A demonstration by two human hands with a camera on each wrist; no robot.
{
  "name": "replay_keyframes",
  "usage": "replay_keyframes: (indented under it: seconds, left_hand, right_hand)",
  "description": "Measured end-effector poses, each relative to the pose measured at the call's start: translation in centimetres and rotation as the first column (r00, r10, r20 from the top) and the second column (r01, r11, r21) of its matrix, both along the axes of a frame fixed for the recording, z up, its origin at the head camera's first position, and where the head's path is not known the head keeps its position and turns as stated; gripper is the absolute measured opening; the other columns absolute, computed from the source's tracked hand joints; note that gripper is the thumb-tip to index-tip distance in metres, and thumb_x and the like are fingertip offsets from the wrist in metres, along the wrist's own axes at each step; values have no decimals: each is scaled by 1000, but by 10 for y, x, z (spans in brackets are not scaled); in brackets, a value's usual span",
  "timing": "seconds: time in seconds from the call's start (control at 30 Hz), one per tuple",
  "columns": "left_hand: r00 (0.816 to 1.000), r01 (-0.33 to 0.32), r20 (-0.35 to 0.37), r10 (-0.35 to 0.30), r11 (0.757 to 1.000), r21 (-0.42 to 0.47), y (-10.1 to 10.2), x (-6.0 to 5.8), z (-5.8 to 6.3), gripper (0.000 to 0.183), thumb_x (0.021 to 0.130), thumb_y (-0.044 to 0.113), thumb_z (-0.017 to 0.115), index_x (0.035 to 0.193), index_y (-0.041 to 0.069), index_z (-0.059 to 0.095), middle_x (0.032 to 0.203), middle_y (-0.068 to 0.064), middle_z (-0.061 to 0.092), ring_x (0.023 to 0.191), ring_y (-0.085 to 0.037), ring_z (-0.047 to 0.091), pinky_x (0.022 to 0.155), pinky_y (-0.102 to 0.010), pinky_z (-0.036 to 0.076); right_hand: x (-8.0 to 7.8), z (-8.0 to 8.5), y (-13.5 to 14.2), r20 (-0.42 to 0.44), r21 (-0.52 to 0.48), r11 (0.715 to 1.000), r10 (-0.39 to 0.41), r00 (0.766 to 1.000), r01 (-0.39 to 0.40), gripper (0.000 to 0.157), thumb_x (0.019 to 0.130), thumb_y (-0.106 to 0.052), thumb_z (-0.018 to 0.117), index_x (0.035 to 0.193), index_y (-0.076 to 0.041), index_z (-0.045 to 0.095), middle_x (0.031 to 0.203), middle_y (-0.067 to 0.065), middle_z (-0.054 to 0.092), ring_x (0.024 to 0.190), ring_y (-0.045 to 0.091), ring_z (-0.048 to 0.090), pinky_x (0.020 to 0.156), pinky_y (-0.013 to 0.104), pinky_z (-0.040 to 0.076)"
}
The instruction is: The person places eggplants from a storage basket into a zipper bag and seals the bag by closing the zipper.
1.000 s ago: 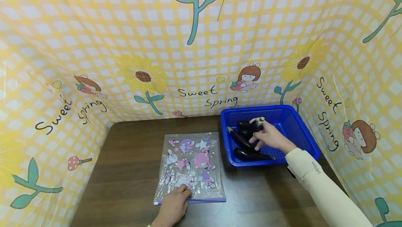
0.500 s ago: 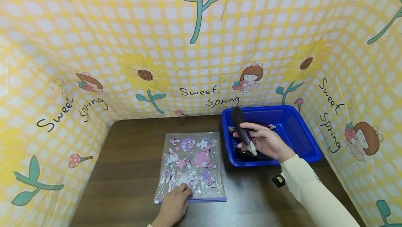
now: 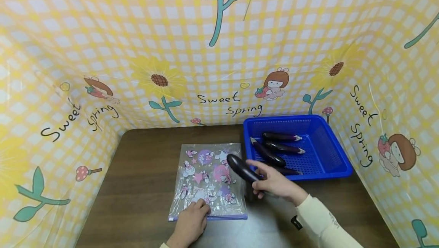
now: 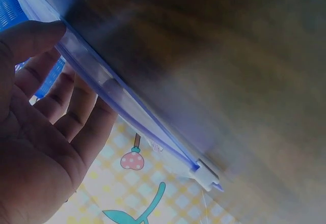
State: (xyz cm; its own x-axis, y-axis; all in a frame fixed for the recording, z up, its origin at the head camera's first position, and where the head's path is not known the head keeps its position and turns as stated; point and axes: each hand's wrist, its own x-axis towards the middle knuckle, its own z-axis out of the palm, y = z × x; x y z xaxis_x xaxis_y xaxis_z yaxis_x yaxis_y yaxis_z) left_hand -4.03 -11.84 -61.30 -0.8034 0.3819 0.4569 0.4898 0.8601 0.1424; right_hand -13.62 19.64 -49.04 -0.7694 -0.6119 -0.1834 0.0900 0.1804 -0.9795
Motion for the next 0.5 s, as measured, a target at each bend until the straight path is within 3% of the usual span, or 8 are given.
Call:
replay_keyframes:
  seconds: [0.1, 0.33, 0.5]
  left_hand:
    - [1000, 2, -2, -2, 1000, -5, 2, -1, 1, 22, 61, 9, 76, 74, 15, 59, 77, 1, 49, 58, -20, 48, 41, -29, 33]
    - [1000, -12, -17, 11, 999, -50, 5, -3, 1, 24, 64, 14, 79, 76, 11, 58, 78, -2, 49, 58, -21, 48, 39, -31, 33]
    - [998, -35, 47, 39, 997, -73, 9, -3, 2, 25, 69, 21, 80, 80, 11, 60, 78, -3, 51, 57, -21, 49, 39, -32, 34]
  right_hand:
    - [15, -14, -8, 20, 16, 1000, -9, 1000, 8, 63, 86, 2, 63, 146, -1, 43, 99, 22, 53, 68, 23, 64, 55, 37, 57]
    - [54, -45, -27, -8, 79, 997, 11, 1000, -10, 47, 90, -11, 69, 133, -7, 53, 89, 11, 57, 53, 12, 57, 41, 25, 45]
    - [84, -64, -40, -4, 107, 994, -2, 1000, 2, 43, 89, -14, 71, 130, -10, 58, 88, 7, 57, 49, 9, 55, 41, 23, 44]
